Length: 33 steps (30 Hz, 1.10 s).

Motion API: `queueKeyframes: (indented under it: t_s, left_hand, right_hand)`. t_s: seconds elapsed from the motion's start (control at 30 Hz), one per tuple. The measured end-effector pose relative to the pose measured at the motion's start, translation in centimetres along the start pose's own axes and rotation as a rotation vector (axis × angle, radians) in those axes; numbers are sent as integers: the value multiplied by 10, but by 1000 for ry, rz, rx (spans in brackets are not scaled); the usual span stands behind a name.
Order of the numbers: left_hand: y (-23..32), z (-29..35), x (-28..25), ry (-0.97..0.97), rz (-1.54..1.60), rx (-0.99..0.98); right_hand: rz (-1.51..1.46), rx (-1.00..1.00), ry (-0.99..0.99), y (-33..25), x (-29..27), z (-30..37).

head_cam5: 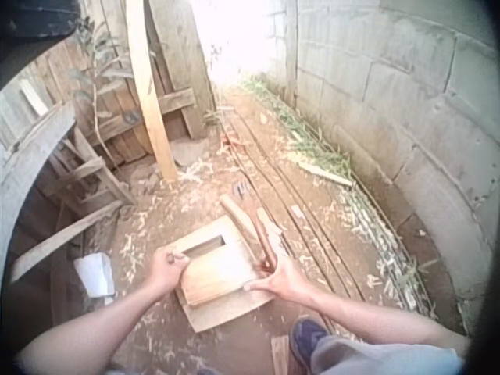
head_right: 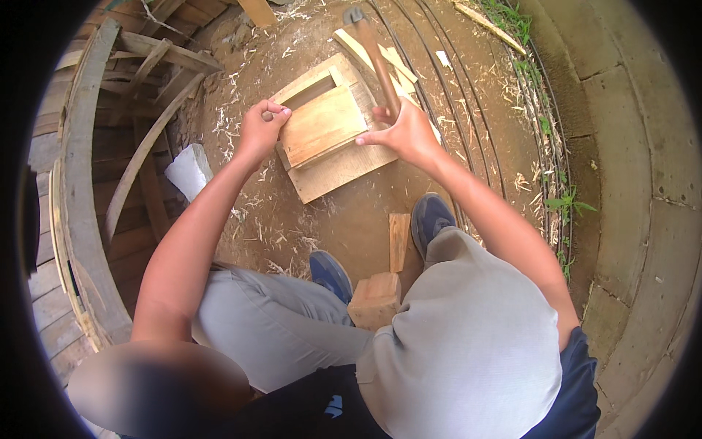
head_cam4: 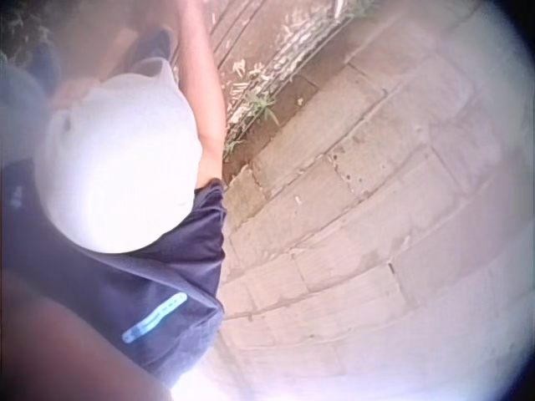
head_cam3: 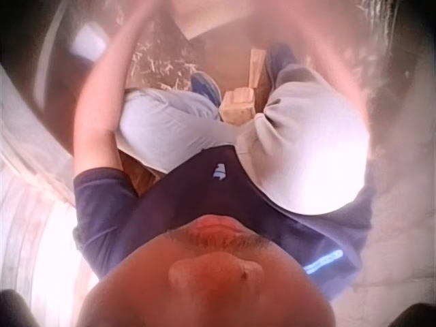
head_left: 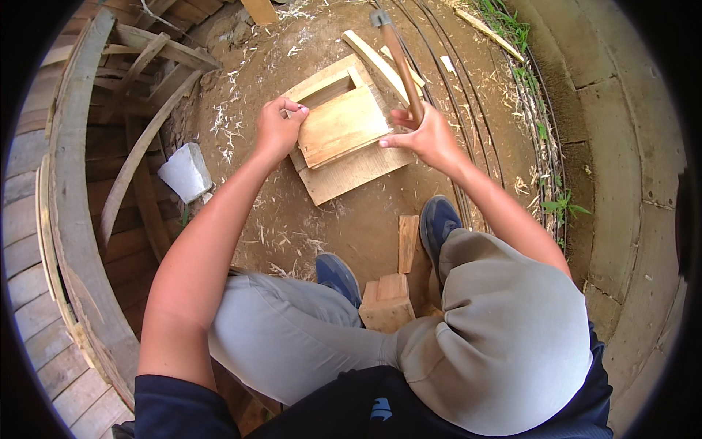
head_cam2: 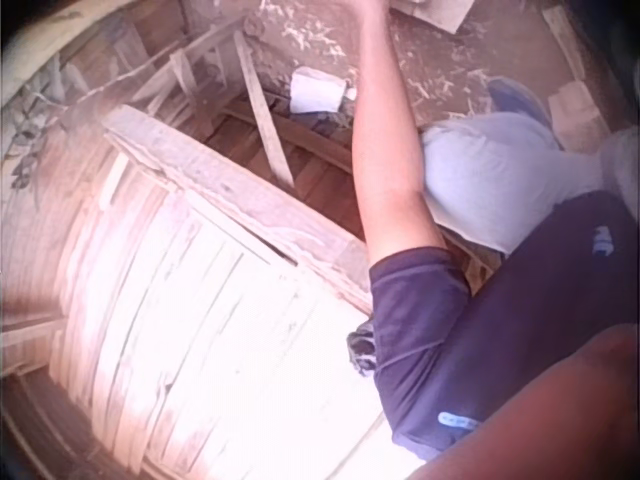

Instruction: The person assembles a small wooden box by hammering nails into pre-cut wooden pieces. They repeatedly position the pieces, drive nails with a hammer, and inspect the joints to ensure alignment.

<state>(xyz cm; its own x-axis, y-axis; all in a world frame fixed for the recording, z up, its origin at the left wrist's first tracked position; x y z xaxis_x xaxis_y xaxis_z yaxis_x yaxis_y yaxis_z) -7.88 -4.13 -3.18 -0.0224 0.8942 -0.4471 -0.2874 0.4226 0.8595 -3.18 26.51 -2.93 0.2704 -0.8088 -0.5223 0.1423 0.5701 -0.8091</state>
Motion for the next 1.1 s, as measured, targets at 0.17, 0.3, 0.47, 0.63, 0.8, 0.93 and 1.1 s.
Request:
queueKeyframes:
  t_s: [0.17, 0.3, 0.47, 0.63, 0.8, 0.93, 1.1]
  left_hand:
    - [-9, -2, -4, -20, -21, -9]
    - [41, 13, -3, 103, -336, 254]
    - [107, 25, 45, -184, 107, 316]
    - [88, 22, 74, -163, 357, 211]
    - [69, 28, 82, -14, 503, 197]
    - [68, 26, 90, 22, 502, 220]
    - [66, 28, 89, 29, 449, 282]
  right_hand:
    - [-139, 27, -18, 4, 26, 4]
    - [-181, 30, 32, 20, 25, 9]
    - [-336, 33, 58, 29, 9, 8]
    - [-427, 31, 95, 25, -15, 9]
    - [-426, 68, 101, 29, -26, 14]
    - [-417, 39, 153, 36, -34, 14]
    - [-404, 66, 124, 31, -36, 15]
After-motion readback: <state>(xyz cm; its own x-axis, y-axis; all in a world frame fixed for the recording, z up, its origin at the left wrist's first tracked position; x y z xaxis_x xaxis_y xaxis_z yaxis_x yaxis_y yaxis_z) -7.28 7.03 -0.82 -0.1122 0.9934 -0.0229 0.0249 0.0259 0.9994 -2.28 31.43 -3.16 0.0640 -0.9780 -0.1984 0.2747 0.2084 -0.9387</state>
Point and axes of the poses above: each hand's wrist, its own z-axis away from the middle knuckle, its own x-axis out of the palm, y = z × x, the point moved 10 cm from there along -z, towards the middle knuckle, and after that the axes turned 13 degrees about z, right-handed, at the moved point
